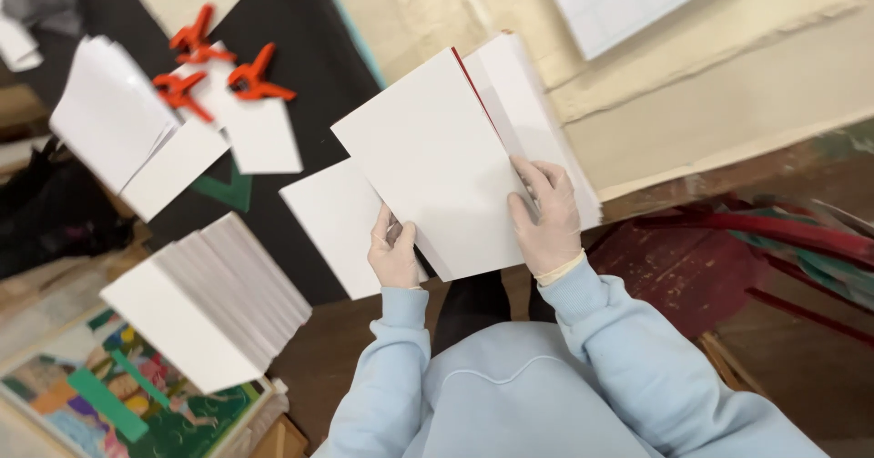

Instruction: Organizing and stacking sheets of white paper or mat board on a workshop table.

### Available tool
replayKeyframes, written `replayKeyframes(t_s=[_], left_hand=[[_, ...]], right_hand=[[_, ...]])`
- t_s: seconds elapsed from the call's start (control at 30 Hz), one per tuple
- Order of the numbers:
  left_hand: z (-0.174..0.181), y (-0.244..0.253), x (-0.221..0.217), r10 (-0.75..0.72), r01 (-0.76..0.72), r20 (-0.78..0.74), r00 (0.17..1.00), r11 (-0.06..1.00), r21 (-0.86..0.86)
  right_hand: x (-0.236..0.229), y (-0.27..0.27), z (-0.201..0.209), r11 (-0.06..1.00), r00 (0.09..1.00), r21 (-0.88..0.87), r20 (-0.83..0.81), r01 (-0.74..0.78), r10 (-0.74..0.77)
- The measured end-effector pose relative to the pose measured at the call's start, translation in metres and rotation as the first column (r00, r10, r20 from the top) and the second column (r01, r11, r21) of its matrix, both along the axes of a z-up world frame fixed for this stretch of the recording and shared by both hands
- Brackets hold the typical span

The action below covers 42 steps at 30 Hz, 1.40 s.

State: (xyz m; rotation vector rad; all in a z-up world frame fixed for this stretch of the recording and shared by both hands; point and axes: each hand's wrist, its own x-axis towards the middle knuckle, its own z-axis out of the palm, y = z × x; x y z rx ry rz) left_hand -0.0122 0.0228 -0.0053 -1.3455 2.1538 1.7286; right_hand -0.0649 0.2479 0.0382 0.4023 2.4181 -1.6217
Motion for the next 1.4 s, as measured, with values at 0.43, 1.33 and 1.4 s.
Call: replayKeyframes(t_s=[0.43, 1.33, 1.4], left_hand=[[-0.013, -0.202, 0.123, 0.132, -0.098, 0.166, 0.977, 0.975, -0.199], [-0.061, -0.147, 0.054, -0.077, 0.145, 0.169, 0.983, 0.888, -0.436], [-0.05, -0.097, 0.045, -0.257, 0.274, 0.12, 0.959, 0.947, -0.168]], right_hand=[[0.098, -0.181, -0.029, 0.926, 0.935, -0.29, 0.186, -0.241, 0.302], [0.064, -0.12, -0.014, 0.968, 0.966, 0.038, -0.055, -0.249, 0.251], [0.051, -0.066, -0.005, 0.934, 0.968, 0.332, -0.155, -0.135, 0.195]])
